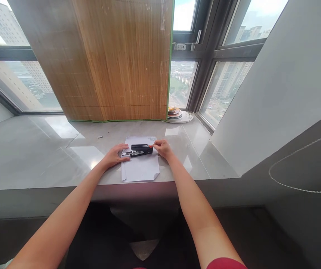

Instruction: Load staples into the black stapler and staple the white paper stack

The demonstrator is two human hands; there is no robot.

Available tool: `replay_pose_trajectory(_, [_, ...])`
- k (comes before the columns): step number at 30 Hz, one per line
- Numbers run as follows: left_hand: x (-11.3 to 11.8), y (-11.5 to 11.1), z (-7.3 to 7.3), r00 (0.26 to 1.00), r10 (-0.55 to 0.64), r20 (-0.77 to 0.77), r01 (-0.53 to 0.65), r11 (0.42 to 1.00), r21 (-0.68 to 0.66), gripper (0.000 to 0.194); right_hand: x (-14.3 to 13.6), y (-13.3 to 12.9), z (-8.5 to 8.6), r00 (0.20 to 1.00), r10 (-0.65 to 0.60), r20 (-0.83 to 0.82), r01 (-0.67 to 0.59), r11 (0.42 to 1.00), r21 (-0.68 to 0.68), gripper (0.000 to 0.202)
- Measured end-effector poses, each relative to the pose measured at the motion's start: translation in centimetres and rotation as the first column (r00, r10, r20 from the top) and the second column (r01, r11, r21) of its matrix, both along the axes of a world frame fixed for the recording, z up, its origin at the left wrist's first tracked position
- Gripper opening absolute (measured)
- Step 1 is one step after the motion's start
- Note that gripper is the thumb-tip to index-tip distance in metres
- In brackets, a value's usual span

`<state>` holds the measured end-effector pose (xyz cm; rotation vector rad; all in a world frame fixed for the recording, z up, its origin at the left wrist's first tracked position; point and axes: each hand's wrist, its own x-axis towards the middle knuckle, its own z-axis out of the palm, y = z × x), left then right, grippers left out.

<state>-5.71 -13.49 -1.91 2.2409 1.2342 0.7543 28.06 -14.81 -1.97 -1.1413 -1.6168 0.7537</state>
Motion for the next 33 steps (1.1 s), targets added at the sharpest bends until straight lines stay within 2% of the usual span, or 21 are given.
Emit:
replay_pose_trajectory(3, [0.0, 0.0, 0.0, 1.0, 0.005, 0.013, -0.005, 1.0, -0.012, 0.079, -0.1, -0.1, 0.2, 1.0, -0.003, 0.023, 0.003, 1.0, 0.026, 0.027])
replay_pose_trajectory(6, [0.0, 0.0, 0.0, 1.0, 0.012, 0.009, -0.012, 1.0, -0.007, 0.078, -0.3, -0.4, 0.8, 0.999, -0.001, 0.041, -0.004, 0.993, 0.117, 0.025])
replay_pose_trajectory(8, [0.1, -0.1, 0.0, 1.0, 0.019, 0.001, -0.019, 1.0, -0.001, 0.077, -0.7, -0.6, 1.2, 0.997, 0.056, 0.055, -0.064, 0.987, 0.146, 0.029])
replay_pose_trajectory(11, [0.2, -0.3, 0.0, 1.0, 0.029, -0.007, -0.029, 1.0, 0.006, 0.074, -1.5, -0.5, 1.3, 0.977, 0.17, 0.126, -0.184, 0.976, 0.114, 0.04])
replay_pose_trajectory(15, [0.2, -0.5, 0.0, 1.0, 0.027, -0.009, -0.027, 1.0, 0.012, 0.071, -2.7, -0.1, 0.9, 0.936, 0.259, 0.24, -0.29, 0.952, 0.101, 0.034])
replay_pose_trajectory(18, [0.2, -1.0, 0.6, 0.998, 0.014, 0.062, -0.015, 1.0, 0.007, 0.072, -3.1, 0.0, 0.4, 0.934, 0.252, 0.252, -0.29, 0.949, 0.125, 0.03])
replay_pose_trajectory(20, [0.3, -1.4, 1.4, 0.98, 0.013, 0.197, -0.019, 0.999, 0.03, 0.067, -3.2, -0.1, 0.2, 0.947, 0.216, 0.237, -0.261, 0.949, 0.176, 0.027])
replay_pose_trajectory(22, [0.8, -1.7, 2.2, 0.894, 0.088, 0.44, -0.116, 0.992, 0.039, 0.054, -3.3, -0.3, 0.2, 0.955, 0.167, 0.246, -0.234, 0.932, 0.275, 0.024])
replay_pose_trajectory(24, [1.6, -1.7, 2.9, 0.694, 0.199, 0.692, -0.202, 0.976, -0.078, 0.05, -3.3, -0.6, 0.4, 0.953, 0.083, 0.291, -0.202, 0.89, 0.408, 0.019])
replay_pose_trajectory(25, [2.2, -1.6, 3.1, 0.582, 0.257, 0.772, -0.194, 0.965, -0.175, 0.051, -3.4, -0.8, 0.6, 0.947, 0.032, 0.319, -0.189, 0.859, 0.475, 0.018])
replay_pose_trajectory(26, [2.9, -1.5, 3.1, 0.501, 0.305, 0.81, -0.14, 0.952, -0.272, 0.051, -3.4, -0.9, 0.7, 0.937, -0.018, 0.349, -0.183, 0.825, 0.535, 0.019])
replay_pose_trajectory(27, [3.6, -1.2, 3.1, 0.456, 0.352, 0.818, -0.081, 0.931, -0.356, 0.05, -3.4, -1.1, 0.9, 0.924, -0.064, 0.376, -0.182, 0.791, 0.583, 0.022])
replay_pose_trajectory(29, [4.8, -0.9, 2.7, 0.435, 0.421, 0.796, 0.007, 0.882, -0.471, 0.05, -3.4, -1.5, 1.2, 0.892, -0.134, 0.431, -0.201, 0.738, 0.644, 0.029])
replay_pose_trajectory(33, [6.3, -0.7, 1.6, 0.387, 0.474, 0.791, 0.147, 0.815, -0.561, 0.046, -3.5, -2.0, 1.5, 0.824, -0.203, 0.529, -0.255, 0.7, 0.667, 0.035])
